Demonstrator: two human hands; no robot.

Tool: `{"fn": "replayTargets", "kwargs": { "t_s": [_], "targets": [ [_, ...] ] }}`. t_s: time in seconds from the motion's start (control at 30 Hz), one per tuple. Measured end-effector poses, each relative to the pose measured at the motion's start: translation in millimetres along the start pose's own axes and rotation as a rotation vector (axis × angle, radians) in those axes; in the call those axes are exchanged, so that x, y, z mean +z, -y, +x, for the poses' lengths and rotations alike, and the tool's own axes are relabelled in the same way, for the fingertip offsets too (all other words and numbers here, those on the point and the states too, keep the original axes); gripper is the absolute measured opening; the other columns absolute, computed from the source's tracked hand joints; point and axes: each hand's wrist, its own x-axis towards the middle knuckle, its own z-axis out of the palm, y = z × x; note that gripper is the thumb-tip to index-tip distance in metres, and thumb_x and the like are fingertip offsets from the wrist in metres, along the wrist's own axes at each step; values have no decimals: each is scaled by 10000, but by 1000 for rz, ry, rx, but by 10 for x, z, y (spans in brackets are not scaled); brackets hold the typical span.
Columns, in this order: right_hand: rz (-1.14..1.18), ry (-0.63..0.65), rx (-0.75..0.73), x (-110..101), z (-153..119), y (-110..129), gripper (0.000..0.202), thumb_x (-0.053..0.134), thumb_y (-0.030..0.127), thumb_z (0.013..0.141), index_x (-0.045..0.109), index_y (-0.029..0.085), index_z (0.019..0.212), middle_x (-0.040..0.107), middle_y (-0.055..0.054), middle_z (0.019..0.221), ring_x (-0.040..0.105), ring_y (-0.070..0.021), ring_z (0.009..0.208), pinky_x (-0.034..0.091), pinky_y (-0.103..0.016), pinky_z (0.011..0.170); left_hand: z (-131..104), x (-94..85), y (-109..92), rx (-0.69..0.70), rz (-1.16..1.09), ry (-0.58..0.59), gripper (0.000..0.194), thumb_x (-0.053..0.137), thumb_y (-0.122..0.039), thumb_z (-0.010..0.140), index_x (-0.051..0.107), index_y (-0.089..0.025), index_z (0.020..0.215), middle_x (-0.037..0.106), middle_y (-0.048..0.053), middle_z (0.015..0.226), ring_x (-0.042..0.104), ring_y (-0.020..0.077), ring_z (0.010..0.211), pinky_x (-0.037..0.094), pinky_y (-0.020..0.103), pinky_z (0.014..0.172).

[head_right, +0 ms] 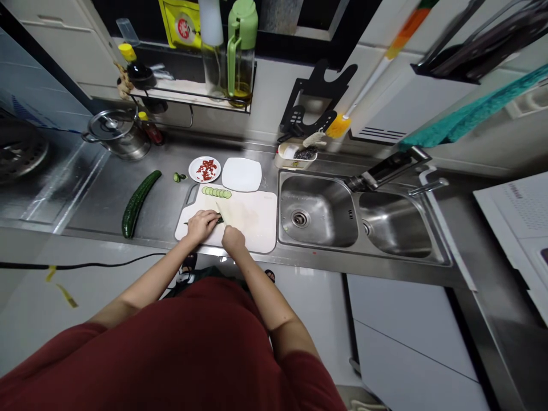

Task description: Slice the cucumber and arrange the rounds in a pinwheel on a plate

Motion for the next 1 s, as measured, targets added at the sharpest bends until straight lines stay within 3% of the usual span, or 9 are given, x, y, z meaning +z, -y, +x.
{"fn": "replayTargets", "kwargs": {
  "t_s": [0.27,0.77,1.0],
  "targets": [
    [15,-45,0,-44,175,103,297,366,105,918,580,119,1125,680,-148,1081,649,-223,1030,477,-289,841,-3,-6,0,-18,-15,0,280,476,-336,930,720,-318,1066,676,6,1151,559,219,1025,468,335,776],
    [-36,35,68,163,-326,-149,261,374,108,928,574,113,1096,680,-166,1030,666,-242,981,490,-313,795,-6,-9,-17,-17,-17,4,294,459,-358,941,719,-305,1068,676,19,1143,557,216,1009,461,337,801],
    [-44,36,67,136,-265,-129,250,388,114,927,579,116,1090,678,-168,1046,668,-244,977,490,-314,793,-3,-2,-17,-22,-22,10,289,466,-354,938,721,-309,1066,676,10,1155,560,219,1018,460,332,779]
  ]
}}
